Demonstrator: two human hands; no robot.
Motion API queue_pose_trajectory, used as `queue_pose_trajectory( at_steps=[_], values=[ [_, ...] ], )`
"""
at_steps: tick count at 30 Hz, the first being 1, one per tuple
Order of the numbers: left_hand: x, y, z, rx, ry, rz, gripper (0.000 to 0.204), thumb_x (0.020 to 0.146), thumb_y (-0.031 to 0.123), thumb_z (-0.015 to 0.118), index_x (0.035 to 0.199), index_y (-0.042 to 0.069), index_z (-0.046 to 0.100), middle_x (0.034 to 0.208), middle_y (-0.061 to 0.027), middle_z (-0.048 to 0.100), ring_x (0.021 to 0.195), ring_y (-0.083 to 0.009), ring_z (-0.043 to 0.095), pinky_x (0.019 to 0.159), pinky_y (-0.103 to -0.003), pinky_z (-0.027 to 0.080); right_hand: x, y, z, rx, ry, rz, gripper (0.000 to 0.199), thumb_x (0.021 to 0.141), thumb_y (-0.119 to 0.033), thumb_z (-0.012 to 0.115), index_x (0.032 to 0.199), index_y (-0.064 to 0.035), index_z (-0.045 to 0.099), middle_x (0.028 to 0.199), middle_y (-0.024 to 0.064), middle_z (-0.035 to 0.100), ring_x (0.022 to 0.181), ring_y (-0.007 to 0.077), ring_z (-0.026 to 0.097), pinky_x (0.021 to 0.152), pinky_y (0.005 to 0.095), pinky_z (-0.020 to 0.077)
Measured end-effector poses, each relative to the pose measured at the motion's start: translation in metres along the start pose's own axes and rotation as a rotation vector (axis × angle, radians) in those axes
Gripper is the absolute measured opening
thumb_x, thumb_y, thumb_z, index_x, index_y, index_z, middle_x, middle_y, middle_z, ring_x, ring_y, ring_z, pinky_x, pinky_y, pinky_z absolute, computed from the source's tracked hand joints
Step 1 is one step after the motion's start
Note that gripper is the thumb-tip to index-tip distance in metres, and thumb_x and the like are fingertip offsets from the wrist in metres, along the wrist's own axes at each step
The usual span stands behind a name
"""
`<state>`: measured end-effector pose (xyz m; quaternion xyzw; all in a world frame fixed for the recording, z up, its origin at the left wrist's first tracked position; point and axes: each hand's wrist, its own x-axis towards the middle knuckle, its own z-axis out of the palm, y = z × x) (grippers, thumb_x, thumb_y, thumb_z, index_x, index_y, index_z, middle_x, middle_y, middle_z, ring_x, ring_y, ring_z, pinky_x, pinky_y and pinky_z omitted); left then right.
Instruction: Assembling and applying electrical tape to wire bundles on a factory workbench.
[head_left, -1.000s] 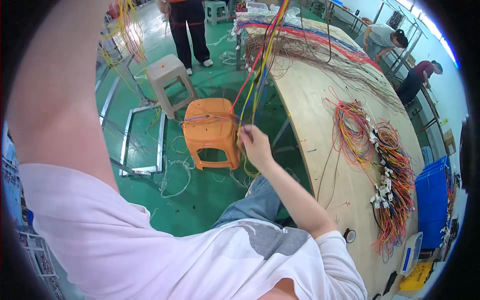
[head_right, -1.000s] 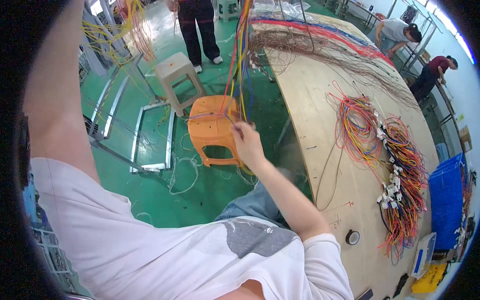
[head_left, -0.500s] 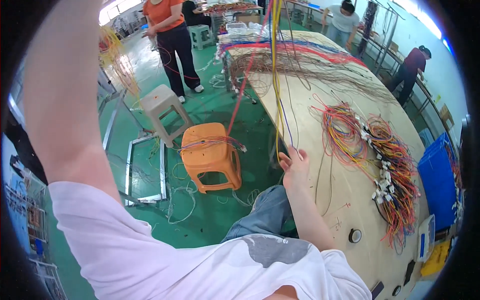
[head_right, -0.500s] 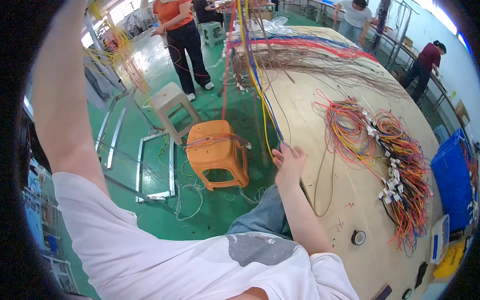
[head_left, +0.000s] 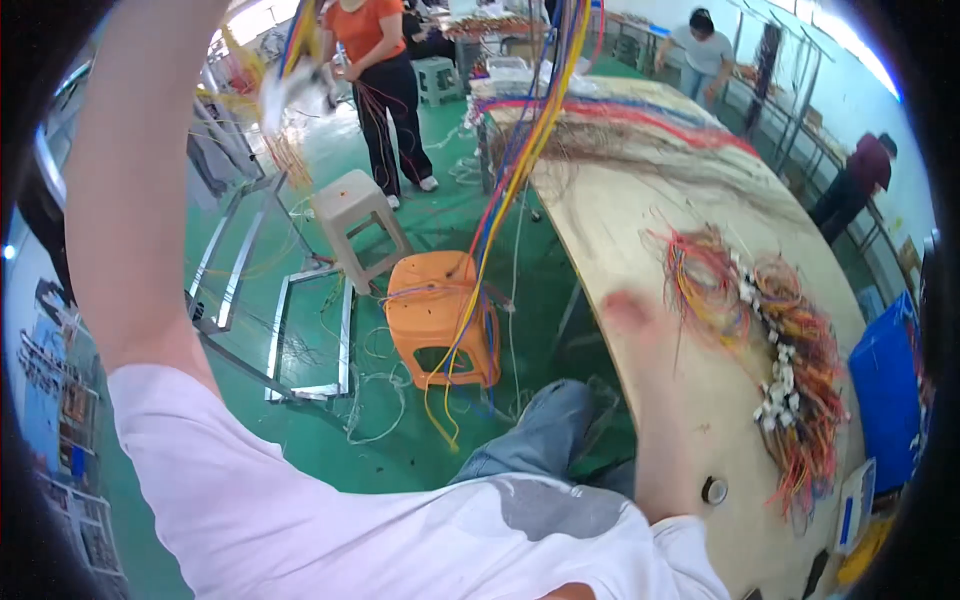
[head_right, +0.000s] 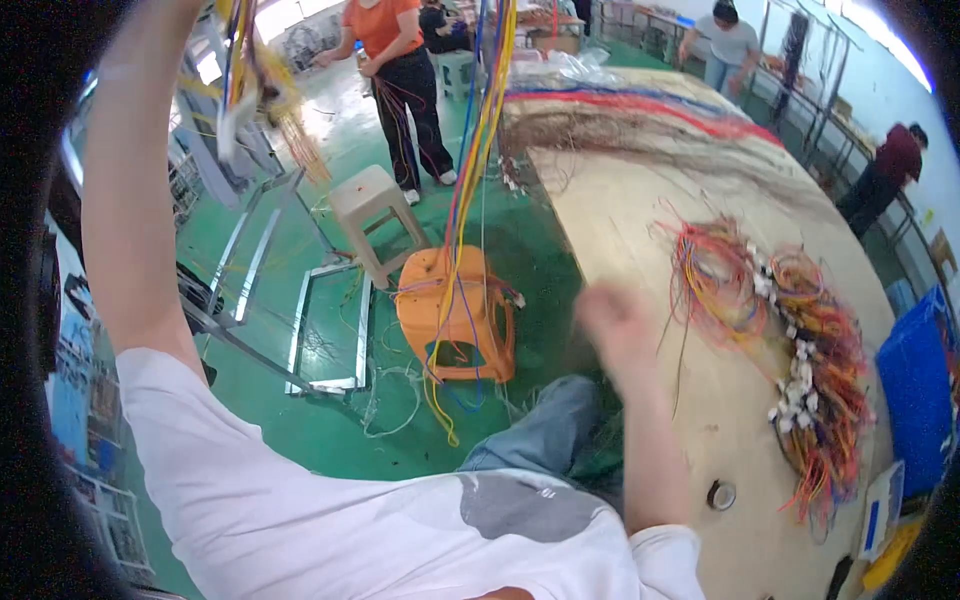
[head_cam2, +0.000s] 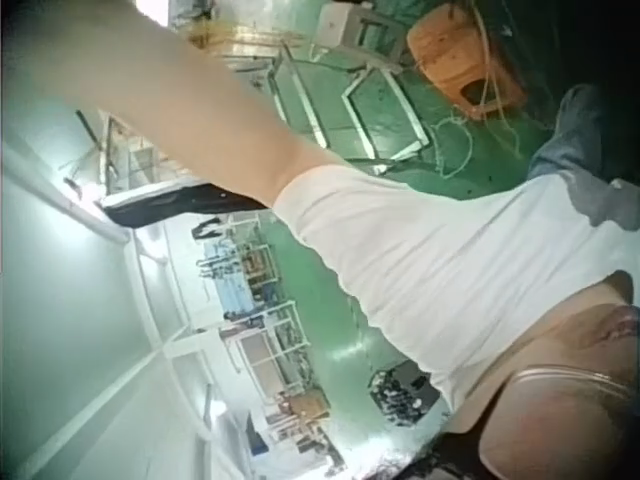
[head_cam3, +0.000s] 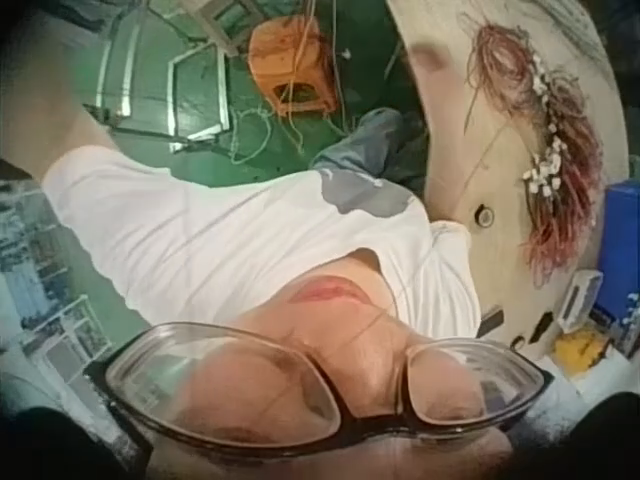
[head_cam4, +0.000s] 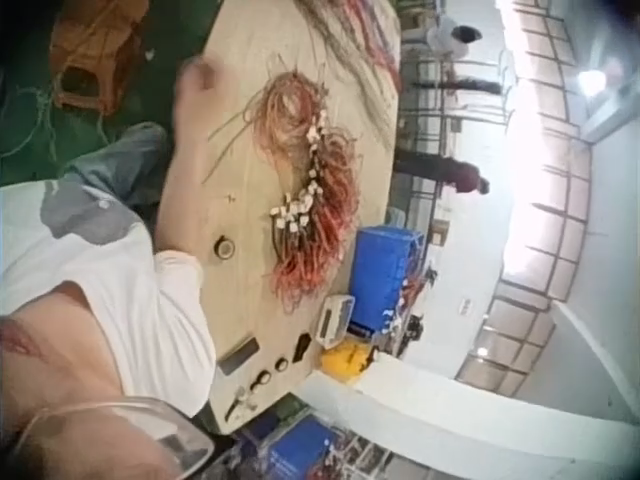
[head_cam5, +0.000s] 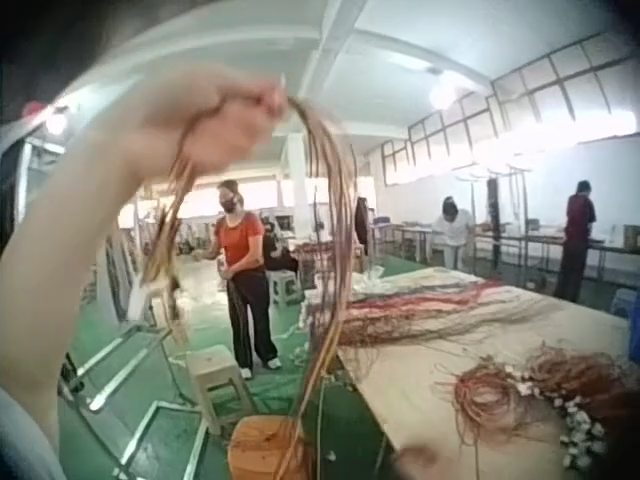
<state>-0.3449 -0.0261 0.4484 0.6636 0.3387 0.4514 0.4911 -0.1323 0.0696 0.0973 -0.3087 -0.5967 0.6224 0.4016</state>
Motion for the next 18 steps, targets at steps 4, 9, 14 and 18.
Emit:
queue_pose_trajectory(
  at_steps=[4,9,14,18],
  values=[
    [0.0,-0.084,0.017,0.37,-0.58,0.024,0.03,0.085,0.034,0.046,0.071,0.008,0.049,0.048,0.0032,0.035,0.035,-0.0055,0.03,0.029,-0.018,0.026,0.008,-0.111,0.026,0.064,0.007,-0.772,0.032,0.074,0.001,0.057,0.104,0.0018,0.046,0.096,0.0076,0.054,0.084,0.008,0.05,0.069,0.0221,0.0413],
    [-0.057,-0.106,0.071,-0.186,0.575,-0.278,0.017,0.088,0.021,0.04,0.089,0.005,0.046,0.058,0.0054,0.031,0.038,-0.0011,0.026,0.03,-0.015,0.018,0.008,-0.102,0.006,0.302,-0.984,-0.061,0.014,0.079,-0.014,0.055,0.077,-0.0002,0.052,0.056,0.0023,0.051,0.04,0.0064,0.042,0.039,0.0212,0.0344],
    [-0.094,-0.115,-0.017,-0.774,0.301,0.154,0.015,0.086,0.007,0.036,0.071,0.005,0.036,0.056,0.0027,0.027,0.04,-0.0044,0.024,0.033,-0.016,0.02,-0.017,-0.007,-0.029,0.439,-0.963,0.443,0.03,0.083,-0.027,0.05,0.063,-0.0058,0.043,0.045,-0.0034,0.033,0.036,0.0049,0.029,0.035,0.0203,0.0236],
    [-0.135,-0.17,-0.07,-0.988,0.652,0.057,0.011,0.084,0.006,0.039,0.073,0.004,0.038,0.057,0.0024,0.028,0.042,-0.0049,0.023,0.033,-0.019,0.02,-0.039,0.007,-0.049,0.307,-0.733,0.51,0.026,0.086,-0.026,0.045,0.067,-0.0073,0.043,0.049,-0.0062,0.03,0.04,0.0044,0.027,0.038,0.0201,0.0202]
  ],
)
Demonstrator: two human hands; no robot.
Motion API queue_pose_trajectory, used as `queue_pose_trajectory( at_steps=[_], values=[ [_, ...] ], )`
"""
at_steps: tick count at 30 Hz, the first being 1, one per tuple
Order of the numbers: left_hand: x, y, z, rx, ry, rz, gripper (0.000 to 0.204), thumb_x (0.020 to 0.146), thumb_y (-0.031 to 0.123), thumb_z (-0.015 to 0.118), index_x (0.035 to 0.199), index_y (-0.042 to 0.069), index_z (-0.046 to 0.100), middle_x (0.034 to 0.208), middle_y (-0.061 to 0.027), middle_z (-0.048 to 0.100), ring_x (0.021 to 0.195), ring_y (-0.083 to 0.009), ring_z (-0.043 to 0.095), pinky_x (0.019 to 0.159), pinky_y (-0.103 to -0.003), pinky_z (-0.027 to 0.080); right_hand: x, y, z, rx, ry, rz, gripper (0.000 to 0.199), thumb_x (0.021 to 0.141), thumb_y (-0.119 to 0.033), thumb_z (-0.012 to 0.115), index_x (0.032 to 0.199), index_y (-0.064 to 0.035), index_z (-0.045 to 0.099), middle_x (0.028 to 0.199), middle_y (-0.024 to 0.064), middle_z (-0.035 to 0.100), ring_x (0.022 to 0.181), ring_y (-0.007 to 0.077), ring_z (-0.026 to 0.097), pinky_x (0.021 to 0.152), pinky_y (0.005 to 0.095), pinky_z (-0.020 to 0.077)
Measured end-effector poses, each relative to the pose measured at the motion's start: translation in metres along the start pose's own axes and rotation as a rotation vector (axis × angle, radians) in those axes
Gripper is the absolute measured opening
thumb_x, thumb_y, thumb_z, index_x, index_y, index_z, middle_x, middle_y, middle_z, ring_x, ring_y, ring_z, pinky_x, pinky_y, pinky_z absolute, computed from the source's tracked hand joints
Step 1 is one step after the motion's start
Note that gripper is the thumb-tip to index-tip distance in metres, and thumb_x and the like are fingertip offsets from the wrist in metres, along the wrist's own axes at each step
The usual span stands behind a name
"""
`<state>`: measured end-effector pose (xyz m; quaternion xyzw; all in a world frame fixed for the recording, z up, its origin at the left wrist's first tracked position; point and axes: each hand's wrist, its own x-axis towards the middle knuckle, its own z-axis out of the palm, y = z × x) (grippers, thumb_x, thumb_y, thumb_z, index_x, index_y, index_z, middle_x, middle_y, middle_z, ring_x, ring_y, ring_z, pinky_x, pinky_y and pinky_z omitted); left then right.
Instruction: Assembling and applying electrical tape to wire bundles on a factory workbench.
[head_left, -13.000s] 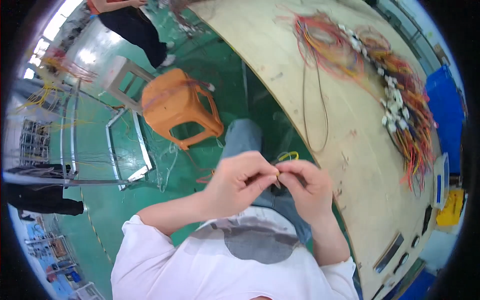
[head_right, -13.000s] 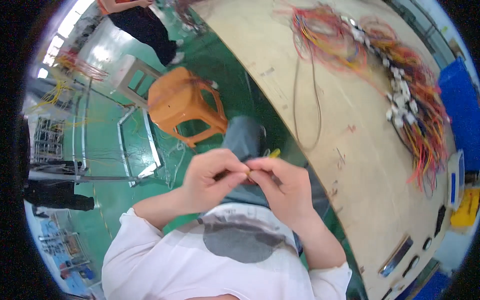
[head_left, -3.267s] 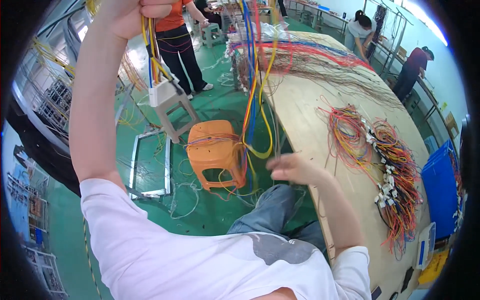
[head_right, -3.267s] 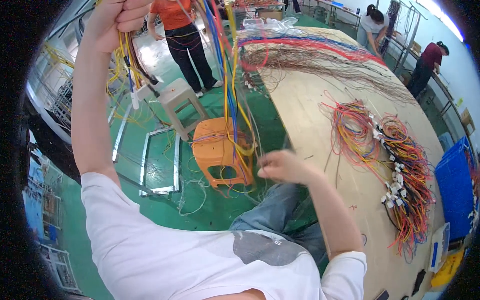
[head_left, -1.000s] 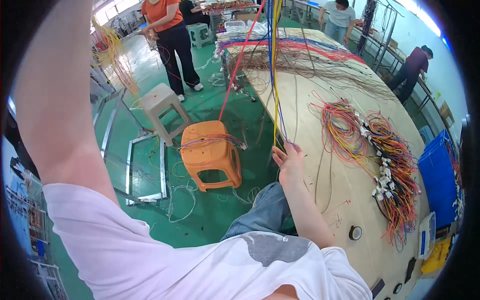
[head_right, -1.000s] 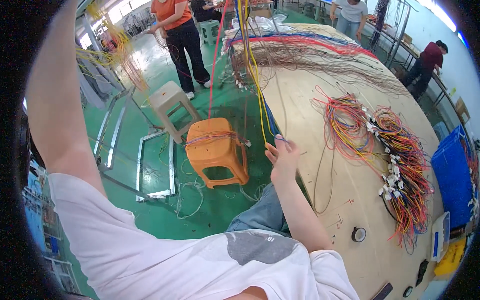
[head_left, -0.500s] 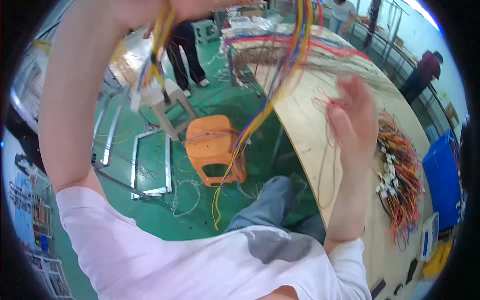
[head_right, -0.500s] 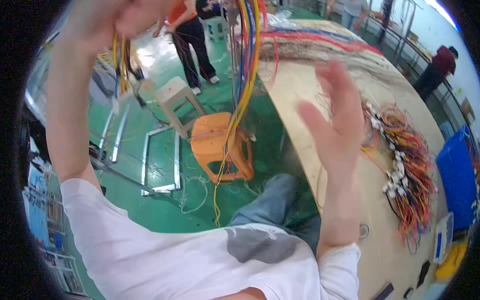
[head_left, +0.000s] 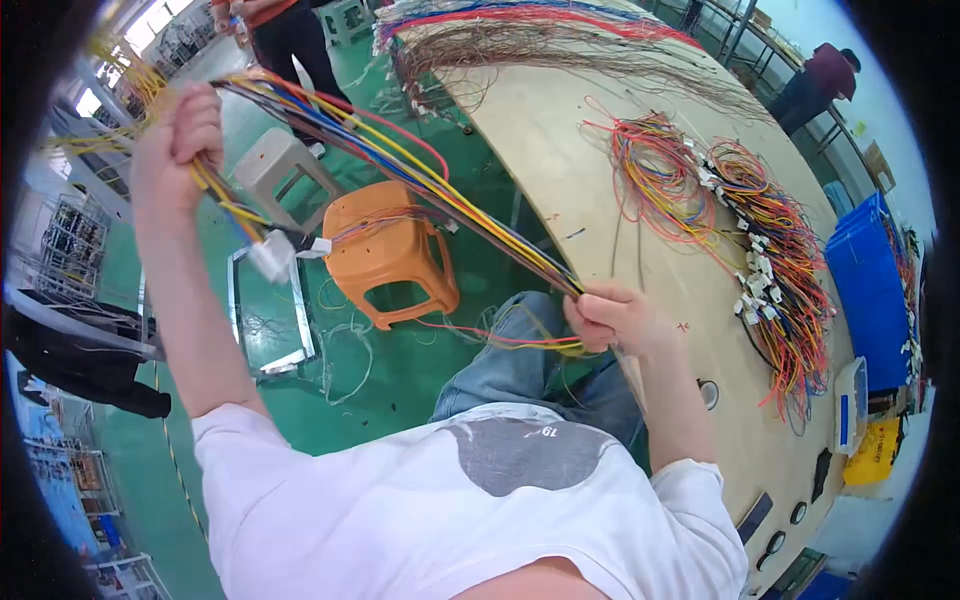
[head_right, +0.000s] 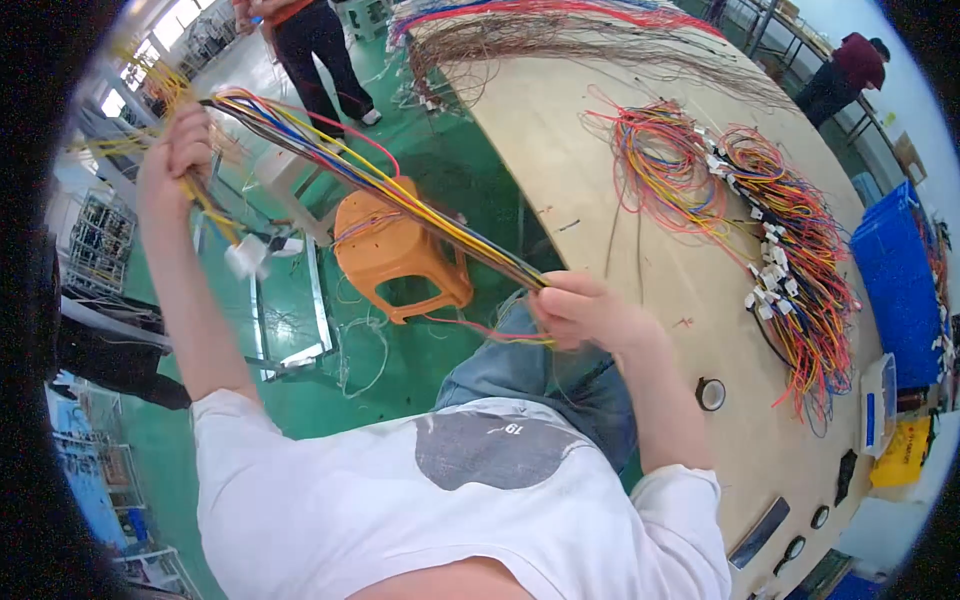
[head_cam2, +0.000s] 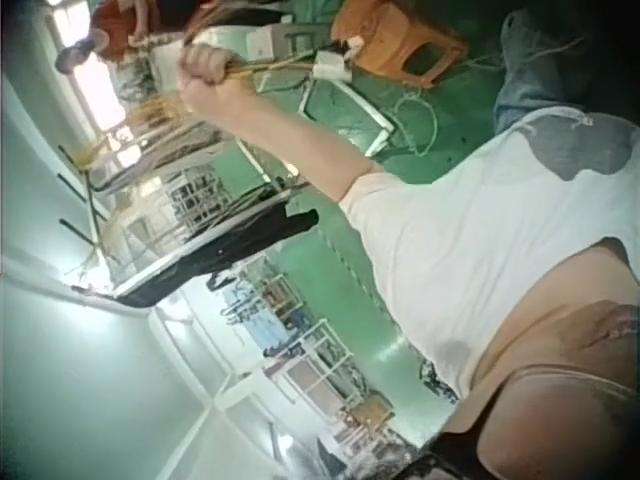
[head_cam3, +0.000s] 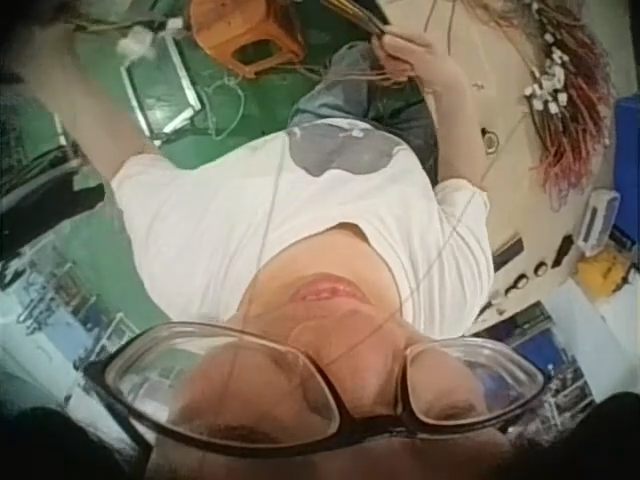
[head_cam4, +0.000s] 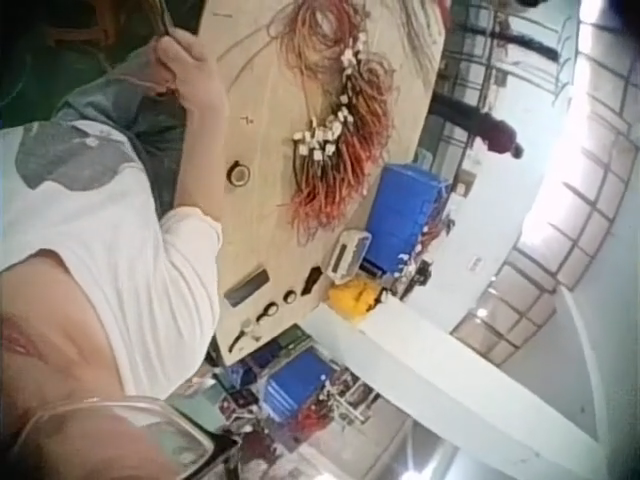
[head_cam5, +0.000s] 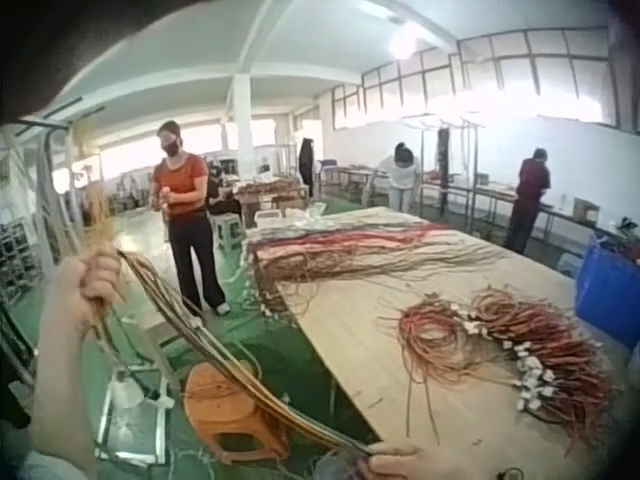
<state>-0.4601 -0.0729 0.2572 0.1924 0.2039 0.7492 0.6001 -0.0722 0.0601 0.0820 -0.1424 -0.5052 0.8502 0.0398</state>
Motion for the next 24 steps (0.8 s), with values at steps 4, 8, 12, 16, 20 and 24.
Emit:
queue_pose_trajectory(
  at_steps=[4,8,12,16,20,24],
  values=[
    [0.022,-0.02,-0.066,0.059,0.245,0.266,0.015,0.085,0.011,0.041,0.071,0.004,0.041,0.055,0.0035,0.028,0.042,-0.0049,0.023,0.034,-0.019,0.021,0.007,0.012,-0.002,-0.53,0.288,-0.009,0.023,0.086,-0.022,0.042,0.073,-0.0041,0.049,0.054,0.0027,0.043,0.049,0.0139,0.041,0.046,0.0267,0.0324],
    [0.023,-0.116,-0.05,1.105,0.252,0.548,0.02,0.089,0.021,0.039,0.079,0.006,0.048,0.061,0.0018,0.044,0.049,-0.0076,0.042,0.039,-0.02,0.032,0.029,-0.005,0.027,-1.262,0.403,0.11,0.025,0.085,-0.022,0.042,0.082,-0.0008,0.054,0.076,0.0175,0.057,0.077,0.0326,0.054,0.067,0.0394,0.0412],
    [-0.005,-0.204,-0.016,1.559,-0.335,0.527,0.015,0.084,0.014,0.045,0.081,0.0,0.049,0.07,-0.0131,0.057,0.07,-0.0271,0.058,0.057,-0.033,0.043,0.053,-0.023,0.058,-1.295,0.065,0.141,0.025,0.082,-0.023,0.046,0.084,0.0001,0.056,0.077,0.0197,0.056,0.078,0.034,0.054,0.068,0.0391,0.0431],
    [-0.018,-0.224,0.004,1.683,-0.228,0.119,0.02,0.088,0.019,0.038,0.081,0.0,0.037,0.062,-0.0228,0.047,0.064,-0.0412,0.047,0.052,-0.04,0.036,0.06,-0.026,0.051,-1.072,0.089,-0.12,0.024,0.079,-0.024,0.052,0.079,-0.0005,0.057,0.071,0.018,0.057,0.067,0.0336,0.055,0.06,0.0386,0.0439],
    [-0.012,-0.214,-0.001,1.705,-0.317,0.049,0.025,0.09,0.024,0.036,0.08,0.001,0.039,0.061,-0.0147,0.048,0.052,-0.029,0.047,0.048,-0.034,0.036,0.044,-0.048,0.073,-1.365,0.132,-0.114,0.025,0.078,-0.026,0.054,0.075,-0.0007,0.057,0.066,0.0171,0.056,0.063,0.0335,0.055,0.056,0.0389,0.0431],
    [-0.006,-0.203,-0.005,1.347,-0.223,-0.303,0.026,0.089,0.029,0.04,0.078,0.006,0.046,0.057,0.0033,0.039,0.046,-0.0039,0.036,0.041,-0.02,0.029,0.031,-0.047,0.063,-1.45,0.27,-0.142,0.027,0.077,-0.027,0.056,0.068,-0.0016,0.053,0.062,0.018,0.054,0.059,0.0346,0.053,0.053,0.0408,0.0412]
  ],
)
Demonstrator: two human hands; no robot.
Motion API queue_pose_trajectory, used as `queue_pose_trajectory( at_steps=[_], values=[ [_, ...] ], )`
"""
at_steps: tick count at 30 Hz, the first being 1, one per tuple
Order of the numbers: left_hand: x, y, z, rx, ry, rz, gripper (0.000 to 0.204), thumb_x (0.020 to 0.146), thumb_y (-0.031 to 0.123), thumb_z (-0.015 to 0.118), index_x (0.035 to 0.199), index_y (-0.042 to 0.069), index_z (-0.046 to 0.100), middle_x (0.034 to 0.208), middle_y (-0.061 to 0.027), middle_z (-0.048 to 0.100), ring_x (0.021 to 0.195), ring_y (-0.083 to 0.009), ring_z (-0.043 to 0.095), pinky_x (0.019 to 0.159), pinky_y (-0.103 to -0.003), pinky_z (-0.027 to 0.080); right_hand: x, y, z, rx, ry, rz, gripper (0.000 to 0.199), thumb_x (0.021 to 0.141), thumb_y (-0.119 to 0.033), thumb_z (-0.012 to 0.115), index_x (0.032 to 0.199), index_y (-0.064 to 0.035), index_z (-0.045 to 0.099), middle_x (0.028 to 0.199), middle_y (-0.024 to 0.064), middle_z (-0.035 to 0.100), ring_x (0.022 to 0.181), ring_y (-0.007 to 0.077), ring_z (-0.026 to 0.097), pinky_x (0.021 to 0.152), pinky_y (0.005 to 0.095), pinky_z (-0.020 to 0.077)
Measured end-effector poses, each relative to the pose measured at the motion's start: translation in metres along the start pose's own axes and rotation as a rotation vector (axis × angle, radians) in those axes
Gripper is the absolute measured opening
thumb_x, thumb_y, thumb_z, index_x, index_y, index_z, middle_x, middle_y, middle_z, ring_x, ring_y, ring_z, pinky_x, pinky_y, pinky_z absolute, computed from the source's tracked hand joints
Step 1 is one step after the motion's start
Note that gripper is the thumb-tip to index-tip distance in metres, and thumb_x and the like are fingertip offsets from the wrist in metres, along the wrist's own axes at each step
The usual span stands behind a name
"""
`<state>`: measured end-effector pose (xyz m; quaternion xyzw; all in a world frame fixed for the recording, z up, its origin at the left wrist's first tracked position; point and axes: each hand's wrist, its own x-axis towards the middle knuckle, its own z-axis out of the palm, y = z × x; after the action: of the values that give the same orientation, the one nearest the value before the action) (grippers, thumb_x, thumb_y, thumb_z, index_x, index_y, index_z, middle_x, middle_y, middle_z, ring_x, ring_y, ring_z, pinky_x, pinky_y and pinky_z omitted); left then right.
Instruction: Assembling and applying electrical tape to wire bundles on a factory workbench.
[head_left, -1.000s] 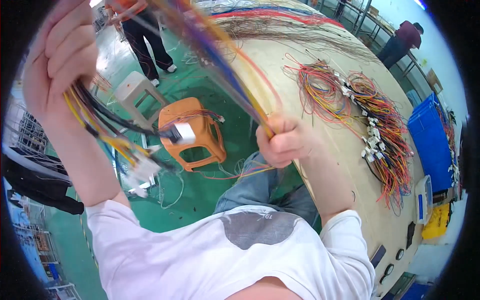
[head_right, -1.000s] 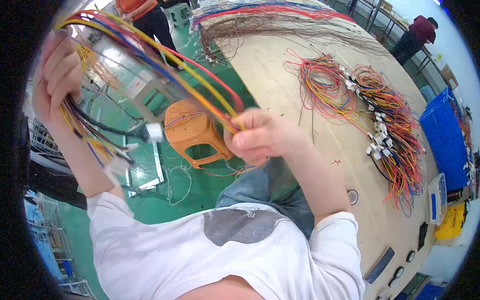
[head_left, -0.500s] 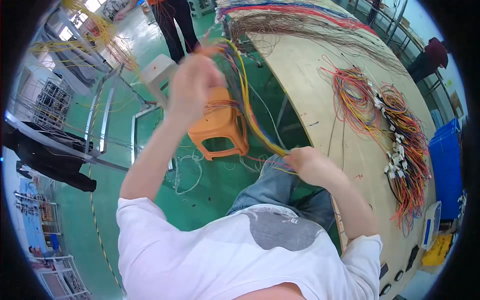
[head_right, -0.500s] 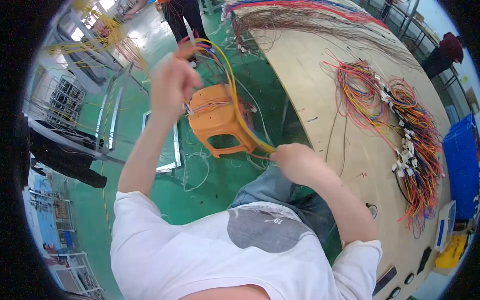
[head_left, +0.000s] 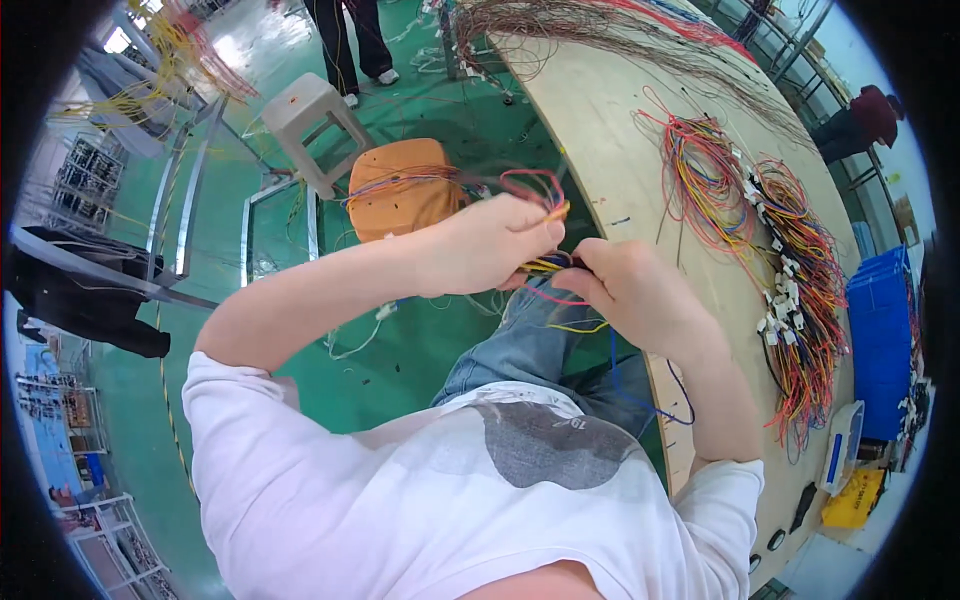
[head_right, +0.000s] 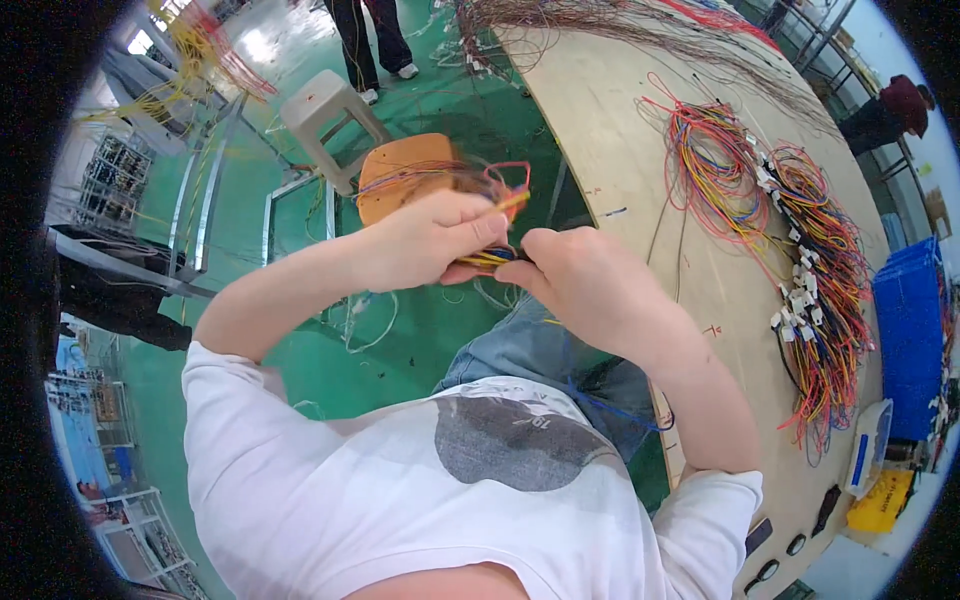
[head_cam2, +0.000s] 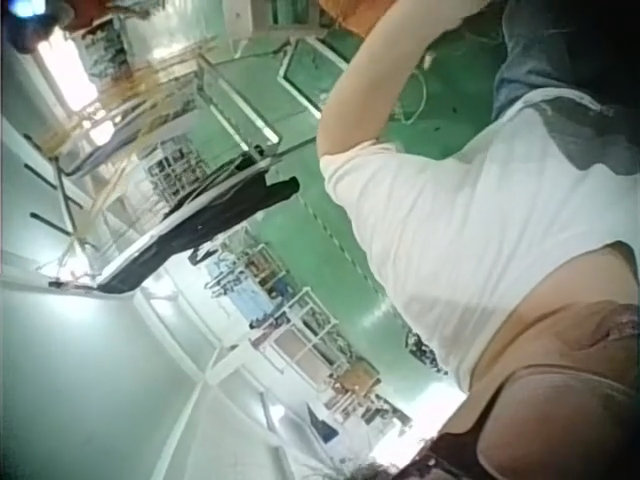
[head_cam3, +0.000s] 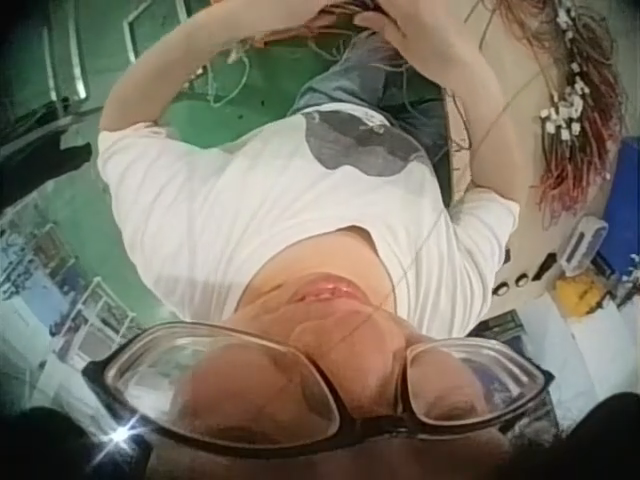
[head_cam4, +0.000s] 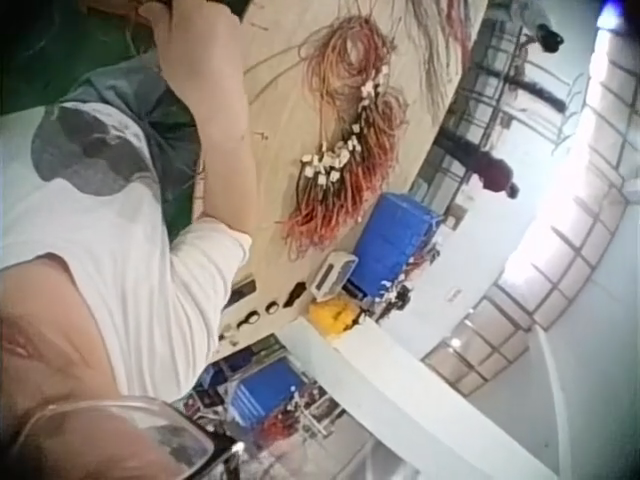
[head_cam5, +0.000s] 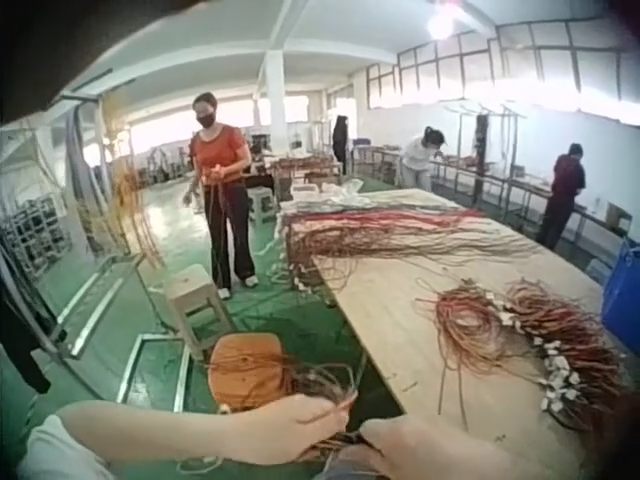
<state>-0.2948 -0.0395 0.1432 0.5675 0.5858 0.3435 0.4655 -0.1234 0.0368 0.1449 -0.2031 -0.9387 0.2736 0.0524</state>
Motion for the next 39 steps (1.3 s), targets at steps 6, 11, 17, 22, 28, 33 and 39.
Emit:
queue_pose_trajectory(
  at_steps=[6,11,17,22,28,33,39],
  values=[
    [-0.027,0.004,-0.002,-0.321,-0.581,-0.342,0.021,0.085,0.025,0.046,0.085,0.005,0.053,0.054,0.0069,0.038,0.045,-0.0009,0.03,0.039,-0.018,0.021,-0.006,0.003,-0.018,0.536,-0.487,0.06,0.025,0.08,-0.021,0.055,0.068,0.0014,0.052,0.051,0.0048,0.052,0.048,0.009,0.05,0.046,0.0254,0.0377],
    [-0.071,0.015,-0.021,-0.722,-0.163,-0.234,0.019,0.086,0.02,0.044,0.09,0.002,0.048,0.052,0.0068,0.035,0.038,-0.0007,0.027,0.033,-0.018,0.018,-0.033,0.049,-0.012,0.785,-0.801,0.117,0.026,0.083,-0.022,0.05,0.067,-0.0015,0.051,0.053,0.0025,0.054,0.047,0.0091,0.049,0.047,0.0239,0.0377],
    [-0.09,-0.023,-0.066,-1.269,0.248,-0.043,0.019,0.09,0.023,0.036,0.08,0.008,0.04,0.051,0.008,0.026,0.035,-0.0011,0.02,0.032,-0.018,0.015,-0.057,0.1,-0.002,1.436,-0.437,0.351,0.024,0.085,-0.018,0.045,0.066,-0.0046,0.049,0.051,-0.0011,0.042,0.043,0.0049,0.038,0.039,0.0177,0.028],
    [-0.081,-0.081,-0.125,-1.4,0.556,0.07,0.016,0.088,0.021,0.042,0.078,0.008,0.041,0.053,0.0061,0.026,0.041,-0.0033,0.023,0.036,-0.018,0.018,-0.063,0.109,0.01,0.936,-0.201,0.509,0.023,0.086,-0.017,0.042,0.069,-0.0052,0.052,0.054,-0.001,0.045,0.049,0.0045,0.041,0.044,0.0173,0.0308],
    [-0.045,-0.063,-0.077,-0.554,0.649,-0.016,0.014,0.087,0.019,0.042,0.085,0.006,0.046,0.081,-0.0115,0.06,0.059,-0.0133,0.053,0.054,-0.025,0.042,-0.021,0.045,0.017,-0.13,-0.361,-0.058,0.013,0.077,-0.009,0.044,0.081,-0.0034,0.055,0.077,0.0136,0.057,0.07,0.0311,0.056,0.06,0.0396,0.0443],
    [-0.024,-0.029,-0.007,-0.397,0.224,-0.038,0.018,0.09,0.022,0.034,0.089,0.006,0.042,0.074,-0.0103,0.057,0.06,-0.0163,0.057,0.055,-0.025,0.046,0.038,-0.02,0.019,-0.022,-0.076,-0.299,0.019,0.082,-0.017,0.043,0.076,-0.0034,0.054,0.068,0.0151,0.057,0.065,0.0306,0.057,0.056,0.0399,0.045],
    [-0.019,-0.013,-0.014,-0.655,-0.108,-0.27,0.025,0.088,0.027,0.04,0.08,0.005,0.048,0.049,0.0011,0.039,0.038,-0.0044,0.032,0.035,-0.021,0.023,0.044,-0.004,-0.011,0.138,-0.063,-0.05,0.032,0.08,-0.03,0.051,0.066,-0.0019,0.056,0.057,0.0118,0.053,0.054,0.0205,0.054,0.05,0.0336,0.0416]
  ],
)
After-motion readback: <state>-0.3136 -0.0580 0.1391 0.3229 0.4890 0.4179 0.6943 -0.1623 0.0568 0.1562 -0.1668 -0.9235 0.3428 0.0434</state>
